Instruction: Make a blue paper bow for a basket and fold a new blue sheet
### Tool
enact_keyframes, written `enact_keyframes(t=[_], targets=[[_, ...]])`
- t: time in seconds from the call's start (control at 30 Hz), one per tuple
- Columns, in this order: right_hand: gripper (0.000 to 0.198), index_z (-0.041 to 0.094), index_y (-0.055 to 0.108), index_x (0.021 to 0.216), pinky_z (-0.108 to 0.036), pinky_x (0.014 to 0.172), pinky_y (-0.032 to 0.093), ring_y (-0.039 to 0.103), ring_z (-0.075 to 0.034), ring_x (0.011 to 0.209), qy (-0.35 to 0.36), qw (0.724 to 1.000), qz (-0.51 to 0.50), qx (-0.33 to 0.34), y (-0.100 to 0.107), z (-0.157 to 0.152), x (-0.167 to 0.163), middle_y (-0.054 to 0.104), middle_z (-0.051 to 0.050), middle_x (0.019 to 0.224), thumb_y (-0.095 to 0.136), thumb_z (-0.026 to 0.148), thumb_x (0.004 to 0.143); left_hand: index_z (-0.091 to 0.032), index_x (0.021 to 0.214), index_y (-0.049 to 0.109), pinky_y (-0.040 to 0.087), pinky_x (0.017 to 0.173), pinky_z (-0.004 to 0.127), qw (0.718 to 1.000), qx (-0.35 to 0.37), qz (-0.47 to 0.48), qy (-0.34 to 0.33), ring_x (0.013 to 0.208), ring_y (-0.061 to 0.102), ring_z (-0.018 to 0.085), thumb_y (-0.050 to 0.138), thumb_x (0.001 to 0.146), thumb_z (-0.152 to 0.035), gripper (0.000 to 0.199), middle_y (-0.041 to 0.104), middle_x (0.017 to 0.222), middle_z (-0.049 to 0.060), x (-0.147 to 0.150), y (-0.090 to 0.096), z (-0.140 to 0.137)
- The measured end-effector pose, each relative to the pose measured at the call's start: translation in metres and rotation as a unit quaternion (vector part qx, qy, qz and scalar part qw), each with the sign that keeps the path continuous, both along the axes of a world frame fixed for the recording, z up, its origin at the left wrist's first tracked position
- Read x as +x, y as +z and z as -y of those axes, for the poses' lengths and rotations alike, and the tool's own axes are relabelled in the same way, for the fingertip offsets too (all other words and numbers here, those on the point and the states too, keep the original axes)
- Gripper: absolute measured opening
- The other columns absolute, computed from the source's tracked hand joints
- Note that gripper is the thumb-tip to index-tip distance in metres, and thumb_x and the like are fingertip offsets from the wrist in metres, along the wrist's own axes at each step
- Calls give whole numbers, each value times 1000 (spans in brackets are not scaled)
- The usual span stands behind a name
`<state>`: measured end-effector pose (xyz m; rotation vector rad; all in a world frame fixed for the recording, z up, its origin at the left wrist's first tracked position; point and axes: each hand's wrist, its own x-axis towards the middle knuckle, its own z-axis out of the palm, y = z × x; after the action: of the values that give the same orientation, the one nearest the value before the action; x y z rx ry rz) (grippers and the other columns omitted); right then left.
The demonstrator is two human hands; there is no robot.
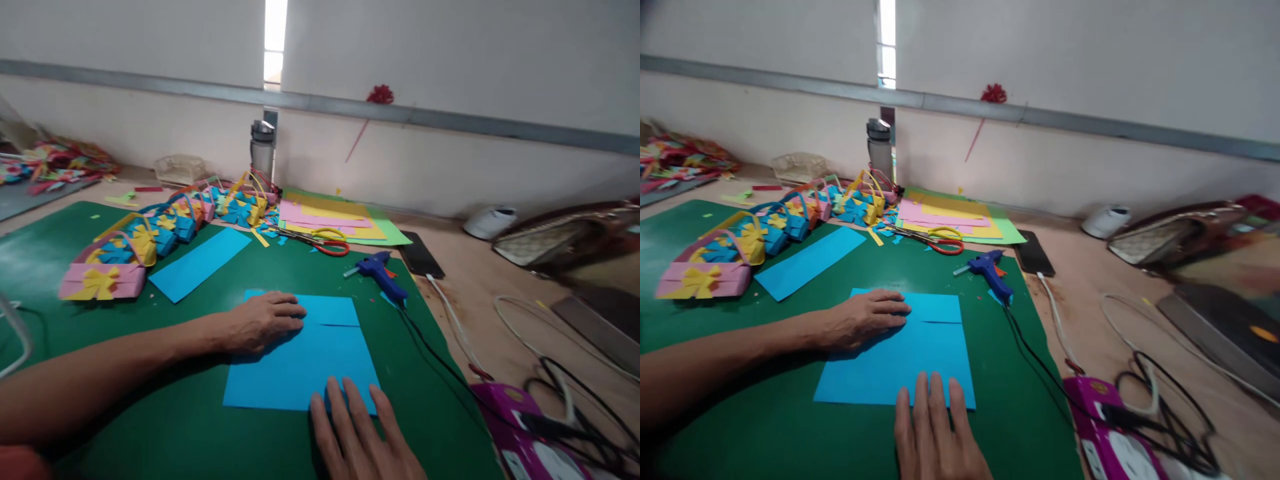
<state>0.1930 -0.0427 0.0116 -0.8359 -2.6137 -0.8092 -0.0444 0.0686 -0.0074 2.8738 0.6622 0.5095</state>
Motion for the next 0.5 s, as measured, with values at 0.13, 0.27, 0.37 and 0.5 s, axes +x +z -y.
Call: enact_keyframes(t=[0.13,0.27,0.37,0.5], targets=[[34,11,62,111,-50,91,40,62,-31,101,-46,999,11,-9,1,-1,5,69,-16,106,41,15,85,-14,116,55,39,101,48,1000,-22,9,2,123,44,30,43,87,-12,32,54,129,14,-2,-3,1],[35,11,62,111,-50,90,40,61,-29,100,-30,999,-1,-23,7,-9,8,68,-16,105,38,12,85,-16,119,53,37,102,50,999,-40,-9,0,127,41,30,46,83,-10,38,53,131,13,-4,-5,1],[27,12,65,99,-49,87,41,61,-28,95,0,998,31,-54,16,-20,3,68,-16,103,43,13,84,-16,119,53,37,103,51,999,-47,-13,-9,129,39,30,47,81,-8,39,53,132,12,-6,-4,0],[11,14,65,84,-46,83,42,61,-25,84,18,980,102,-168,29,-33,-7,69,-12,91,56,13,77,-13,111,58,42,100,41,997,-69,34,-21,122,48,25,40,90,-9,28,60,123,12,-8,5,0]])
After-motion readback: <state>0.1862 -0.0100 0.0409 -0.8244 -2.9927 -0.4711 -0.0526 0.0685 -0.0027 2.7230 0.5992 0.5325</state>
